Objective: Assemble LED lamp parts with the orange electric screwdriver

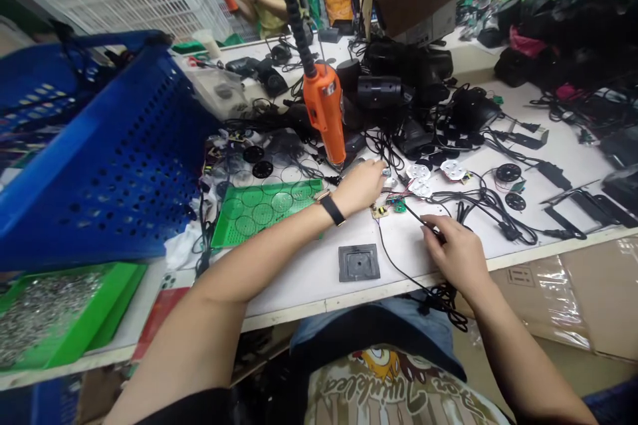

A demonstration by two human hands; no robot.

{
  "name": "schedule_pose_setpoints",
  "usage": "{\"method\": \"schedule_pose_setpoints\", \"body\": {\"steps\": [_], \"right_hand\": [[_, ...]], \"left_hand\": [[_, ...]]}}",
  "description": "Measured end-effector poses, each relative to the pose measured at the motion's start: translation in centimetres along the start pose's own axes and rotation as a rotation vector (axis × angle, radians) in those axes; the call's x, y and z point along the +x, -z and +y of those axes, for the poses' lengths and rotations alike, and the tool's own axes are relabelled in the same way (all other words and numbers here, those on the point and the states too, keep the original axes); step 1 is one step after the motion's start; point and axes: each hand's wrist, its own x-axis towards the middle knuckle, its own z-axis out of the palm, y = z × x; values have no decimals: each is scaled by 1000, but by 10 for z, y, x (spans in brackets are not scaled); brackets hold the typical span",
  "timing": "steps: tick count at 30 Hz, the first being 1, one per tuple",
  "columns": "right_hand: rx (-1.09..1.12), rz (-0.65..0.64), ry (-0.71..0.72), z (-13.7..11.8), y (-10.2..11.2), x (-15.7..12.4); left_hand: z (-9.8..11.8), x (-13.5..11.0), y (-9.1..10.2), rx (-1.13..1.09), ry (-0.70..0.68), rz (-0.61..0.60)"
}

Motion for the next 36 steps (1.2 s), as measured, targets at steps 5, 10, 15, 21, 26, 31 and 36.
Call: {"method": "schedule_pose_setpoints", "body": {"steps": [5, 10, 15, 21, 26, 31, 36], "right_hand": [[-74, -77, -14, -10, -2, 4], [-114, -52, 14, -12, -1, 7], [-98, -23, 62, -8, -3, 11], [-59, -53, 17, -10, -9, 13], [151, 111, -84, -6, -7, 18], [149, 136, -215, 4, 0, 22], [182, 187, -238, 17, 5, 22]], "left_hand": [[18, 62, 0, 122, 33, -172], [20, 89, -3, 132, 18, -264], [6, 63, 9, 89, 2, -134], [-19, 38, 15, -17, -50, -62], [-22, 42, 4, -93, -143, -61], [-15, 47, -10, -94, -189, -72], [-22, 40, -10, -86, -229, -65]]}}
